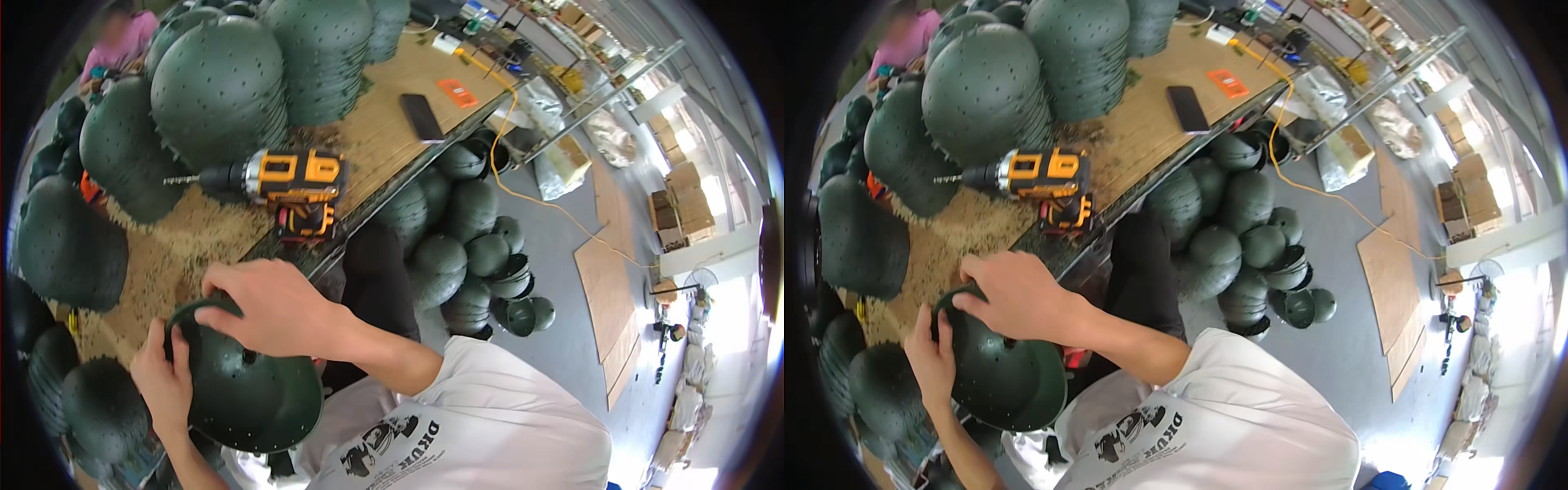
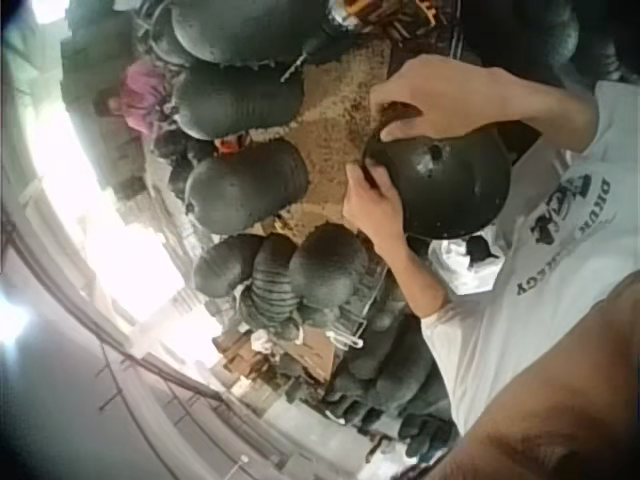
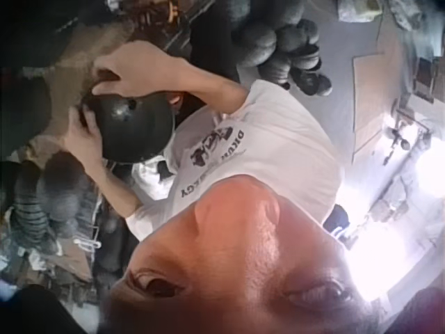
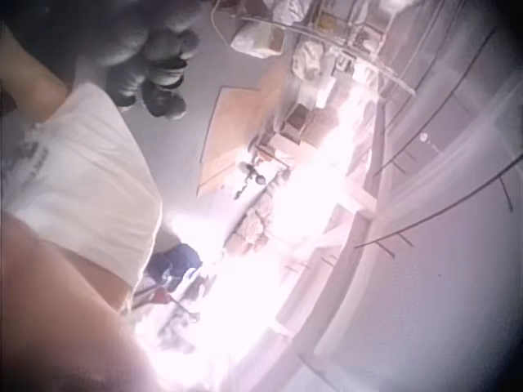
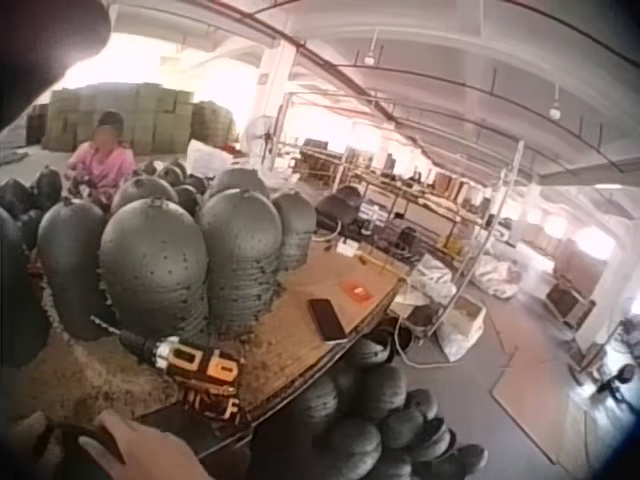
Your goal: Using a power drill to create holes in green plastic dome-shaped components in a manufacturing setting.
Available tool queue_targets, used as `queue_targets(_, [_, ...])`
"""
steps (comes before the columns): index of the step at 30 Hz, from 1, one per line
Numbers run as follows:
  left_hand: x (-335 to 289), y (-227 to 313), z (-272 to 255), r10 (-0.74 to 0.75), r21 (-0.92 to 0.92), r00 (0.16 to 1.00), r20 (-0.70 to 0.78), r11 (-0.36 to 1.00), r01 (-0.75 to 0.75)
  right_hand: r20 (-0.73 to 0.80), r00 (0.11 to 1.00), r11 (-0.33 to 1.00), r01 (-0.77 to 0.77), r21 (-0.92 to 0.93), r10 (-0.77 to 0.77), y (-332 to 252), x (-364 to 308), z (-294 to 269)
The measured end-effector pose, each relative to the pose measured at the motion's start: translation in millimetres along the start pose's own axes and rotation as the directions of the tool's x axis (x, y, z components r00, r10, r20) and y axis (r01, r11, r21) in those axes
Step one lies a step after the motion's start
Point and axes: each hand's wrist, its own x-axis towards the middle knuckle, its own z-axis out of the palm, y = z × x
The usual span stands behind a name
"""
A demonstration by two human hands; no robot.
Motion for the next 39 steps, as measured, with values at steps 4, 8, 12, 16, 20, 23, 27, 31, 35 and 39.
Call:
queue_targets(4, [-3.1,-9.5,-3.3,-0.083,-0.007,0.997,-0.003,0.996,0.083,-0.02,0.991,0.984,-0.131,0.12,0.135,9.1,-38.1,-45.0])
queue_targets(8, [-10.8,-32.9,15.3,-0.096,-0.089,0.992,-0.077,0.992,0.089,-0.275,0.884,0.92,-0.392,0.001,0.377,78.6,-65.7,-75.9])
queue_targets(12, [-12.5,-37.2,26.6,-0.167,-0.176,0.986,-0.018,0.971,0.162,-0.314,0.934,0.895,-0.015,0.446,0.172,147.9,-30.9,-48.7])
queue_targets(16, [-1.1,-38.5,24.5,-0.16,-0.129,0.987,-0.017,0.979,0.156,-0.107,0.992,0.908,-0.011,0.418,0.061,157.4,2.0,-51.8])
queue_targets(20, [3.2,-37.3,17.1,-0.165,-0.105,0.985,0.048,0.98,0.169,-0.004,1.0,0.883,0.007,0.469,-0.006,163.8,27.6,-52.2])
queue_targets(23, [-0.2,-44.8,21.4,-0.1,-0.029,0.993,0.055,0.994,0.102,0.159,0.983,0.891,0.01,0.454,-0.092,182.7,45.5,-47.8])
queue_targets(27, [-3.7,-44.5,13.4,-0.174,0.006,0.984,0.028,0.985,0.174,0.077,0.996,0.889,0.005,0.459,-0.046,170.9,42.7,-30.0])
queue_targets(31, [-7.4,-63.5,12.3,-0.159,-0.083,0.983,-0.091,0.985,0.151,-0.001,0.974,0.906,-0.212,0.367,0.228,109.5,-9.6,-39.5])
queue_targets(35, [11.8,-59.9,24.8,-0.235,-0.051,0.971,0.052,0.97,0.237,-0.028,0.92,0.619,-0.241,0.748,0.392,22.6,-65.0,-70.6])
queue_targets(39, [7.5,-53.5,23.8,-0.36,-0.086,0.926,0.115,0.925,0.37,0.214,0.945,-0.008,-0.218,0.976,0.247,-1.4,-110.5,-58.5])
